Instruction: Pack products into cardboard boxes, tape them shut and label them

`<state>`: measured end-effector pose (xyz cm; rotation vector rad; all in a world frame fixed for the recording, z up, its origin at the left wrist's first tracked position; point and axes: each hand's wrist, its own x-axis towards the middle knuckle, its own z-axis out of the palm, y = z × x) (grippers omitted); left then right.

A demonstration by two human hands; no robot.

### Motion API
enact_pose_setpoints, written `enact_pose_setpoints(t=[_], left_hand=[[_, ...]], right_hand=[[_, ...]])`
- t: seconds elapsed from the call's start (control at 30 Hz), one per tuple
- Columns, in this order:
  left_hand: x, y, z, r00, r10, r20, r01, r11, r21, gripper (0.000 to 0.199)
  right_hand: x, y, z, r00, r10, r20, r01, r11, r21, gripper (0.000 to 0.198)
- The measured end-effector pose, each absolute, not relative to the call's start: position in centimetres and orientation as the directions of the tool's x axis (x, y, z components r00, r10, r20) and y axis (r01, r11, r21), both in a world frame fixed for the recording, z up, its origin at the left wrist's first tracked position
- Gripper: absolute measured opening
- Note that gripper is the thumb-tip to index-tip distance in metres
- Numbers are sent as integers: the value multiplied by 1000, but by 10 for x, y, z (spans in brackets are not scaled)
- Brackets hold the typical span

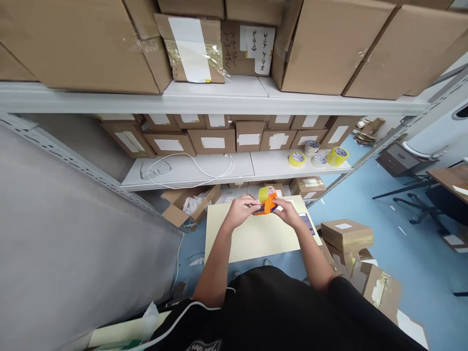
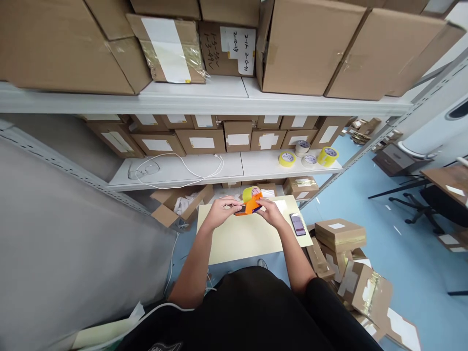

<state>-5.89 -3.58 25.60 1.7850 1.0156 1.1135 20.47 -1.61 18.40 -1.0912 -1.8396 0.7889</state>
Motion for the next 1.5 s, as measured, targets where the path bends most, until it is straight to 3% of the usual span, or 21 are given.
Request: enact_pose_setpoints(t=[0.23,0.5,0.73,0.87,1.03,1.13,1.33,1.5], left_hand=[[-27,-20,275,142,880,453,416,-469,779,26],[8,-3,307,139,755,641,546,-598,586,28],[36,6,320,137,683,717,637,-615,464,33],[40,11,328,37,642,765,689,-571,446,34],[48,18,339,150,694,704,688,-585,430,29],[62,15,330,89,736,671,720,-513,467,29],[97,-4,281,69,799,598,768,-425,479,59],[125,-18,245,-44,804,593,846,-285,450,77]], right_hand=[[220,4,194,-284,913,291,319,377,-870,42],[251,26,201,-304,906,294,261,376,-889,45],[275,43,200,-291,906,307,257,383,-887,47],[288,51,186,-300,909,289,277,373,-886,45],[291,61,169,-236,929,285,279,346,-896,43],[288,68,167,-139,949,283,331,314,-890,44],[284,85,181,-14,954,300,382,283,-880,44],[261,91,195,95,940,328,400,265,-877,46]])
